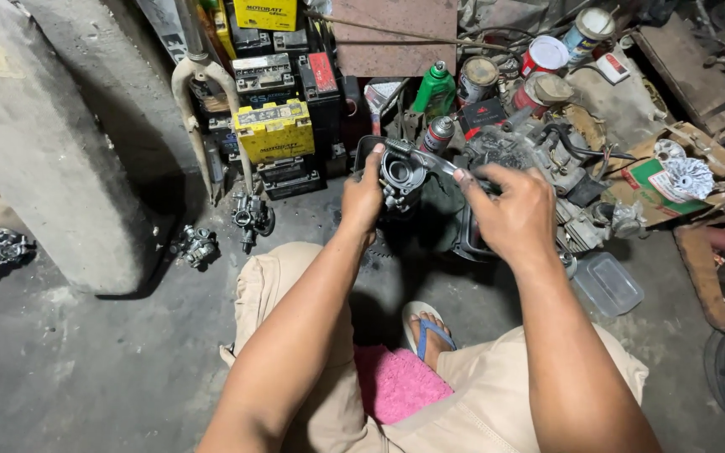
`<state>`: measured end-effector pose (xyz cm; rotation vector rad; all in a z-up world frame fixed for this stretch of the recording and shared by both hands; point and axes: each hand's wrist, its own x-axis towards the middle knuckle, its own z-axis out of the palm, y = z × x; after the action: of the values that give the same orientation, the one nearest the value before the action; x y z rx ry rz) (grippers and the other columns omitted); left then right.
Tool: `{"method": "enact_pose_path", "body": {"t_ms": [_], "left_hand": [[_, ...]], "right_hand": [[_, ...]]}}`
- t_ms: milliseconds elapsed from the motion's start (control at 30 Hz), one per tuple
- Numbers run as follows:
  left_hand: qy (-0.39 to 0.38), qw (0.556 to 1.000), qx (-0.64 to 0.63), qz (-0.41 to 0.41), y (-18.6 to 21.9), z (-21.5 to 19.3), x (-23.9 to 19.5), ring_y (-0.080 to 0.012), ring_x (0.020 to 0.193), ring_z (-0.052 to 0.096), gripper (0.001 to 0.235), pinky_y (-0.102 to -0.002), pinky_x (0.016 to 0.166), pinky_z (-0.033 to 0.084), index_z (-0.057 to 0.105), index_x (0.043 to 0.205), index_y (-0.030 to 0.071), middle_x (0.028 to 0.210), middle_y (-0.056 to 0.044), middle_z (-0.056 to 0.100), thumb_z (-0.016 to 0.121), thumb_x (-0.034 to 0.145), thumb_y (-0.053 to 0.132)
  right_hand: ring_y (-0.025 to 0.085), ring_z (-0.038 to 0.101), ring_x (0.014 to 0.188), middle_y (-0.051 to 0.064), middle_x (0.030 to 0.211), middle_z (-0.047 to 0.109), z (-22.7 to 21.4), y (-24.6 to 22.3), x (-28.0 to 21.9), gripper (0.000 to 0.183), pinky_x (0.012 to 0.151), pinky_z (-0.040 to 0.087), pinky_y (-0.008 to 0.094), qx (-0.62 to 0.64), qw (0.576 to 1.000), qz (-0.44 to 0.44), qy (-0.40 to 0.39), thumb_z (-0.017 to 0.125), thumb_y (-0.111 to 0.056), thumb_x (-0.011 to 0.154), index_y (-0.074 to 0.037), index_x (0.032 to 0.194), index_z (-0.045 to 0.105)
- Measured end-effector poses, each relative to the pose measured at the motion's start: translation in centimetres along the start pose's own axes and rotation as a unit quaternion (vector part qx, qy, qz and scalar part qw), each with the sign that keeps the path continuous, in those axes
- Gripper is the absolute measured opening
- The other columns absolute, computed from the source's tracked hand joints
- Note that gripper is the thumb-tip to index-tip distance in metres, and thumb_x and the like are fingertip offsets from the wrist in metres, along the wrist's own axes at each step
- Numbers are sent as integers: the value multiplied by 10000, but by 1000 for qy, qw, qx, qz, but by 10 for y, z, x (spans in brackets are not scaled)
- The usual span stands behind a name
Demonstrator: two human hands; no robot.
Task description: The person holds a carburetor in their left hand and uses a wire brush in their right hand to scrub the interior and exterior surfaces. The person rotates the carburetor to access different areas while continuing to scrub with the brush.
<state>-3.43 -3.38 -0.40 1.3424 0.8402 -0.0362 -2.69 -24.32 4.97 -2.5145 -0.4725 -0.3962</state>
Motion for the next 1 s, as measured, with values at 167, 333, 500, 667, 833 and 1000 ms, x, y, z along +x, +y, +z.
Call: {"method": "enact_pose_path", "body": {"t_ms": [167,333,500,667,833,1000], "left_hand": [[6,1000,-12,-2,4,-2,0,-307,1252,636,872,-427,1041,517,689,1251,9,1232,-196,708,630,764,729],[10,999,-50,1,-4,-2,21,-304,1193,670,827,-409,976,556,694,1228,-14,1172,-210,722,648,785,683],[14,996,-85,-9,12,0,17,-327,1198,666,852,-436,959,563,669,1251,-49,1210,-253,700,651,794,670],[17,993,-116,6,3,5,43,-306,1079,702,807,-423,855,605,680,1218,-51,1126,-242,712,696,802,640],[23,994,-107,10,-18,4,73,-295,1048,710,803,-415,832,616,672,1225,-45,1107,-229,714,717,810,641],[18,996,-87,15,-29,2,82,-309,1037,712,807,-418,815,618,669,1229,-54,1092,-239,714,726,814,635]], "right_hand": [[396,653,837,128,705,710,-8,-13,7,206,829,525,486,31,998,9,-44,749,-377,935,-179,918,801],[429,628,845,186,706,714,-17,-12,17,257,817,505,502,28,993,34,-107,752,-387,893,-137,924,802],[402,611,868,245,748,707,-31,-4,27,277,865,459,481,-17,982,101,-157,747,-316,911,-85,1042,824],[413,617,866,191,802,732,-14,30,34,298,832,491,485,-50,991,67,-104,774,-447,895,-167,983,824],[318,595,820,99,732,716,-5,32,34,262,821,493,423,-76,993,65,-56,775,-458,937,-204,971,825],[380,622,815,157,720,704,4,24,39,240,798,519,454,-78,996,35,-29,772,-408,929,-177,975,817]]}}
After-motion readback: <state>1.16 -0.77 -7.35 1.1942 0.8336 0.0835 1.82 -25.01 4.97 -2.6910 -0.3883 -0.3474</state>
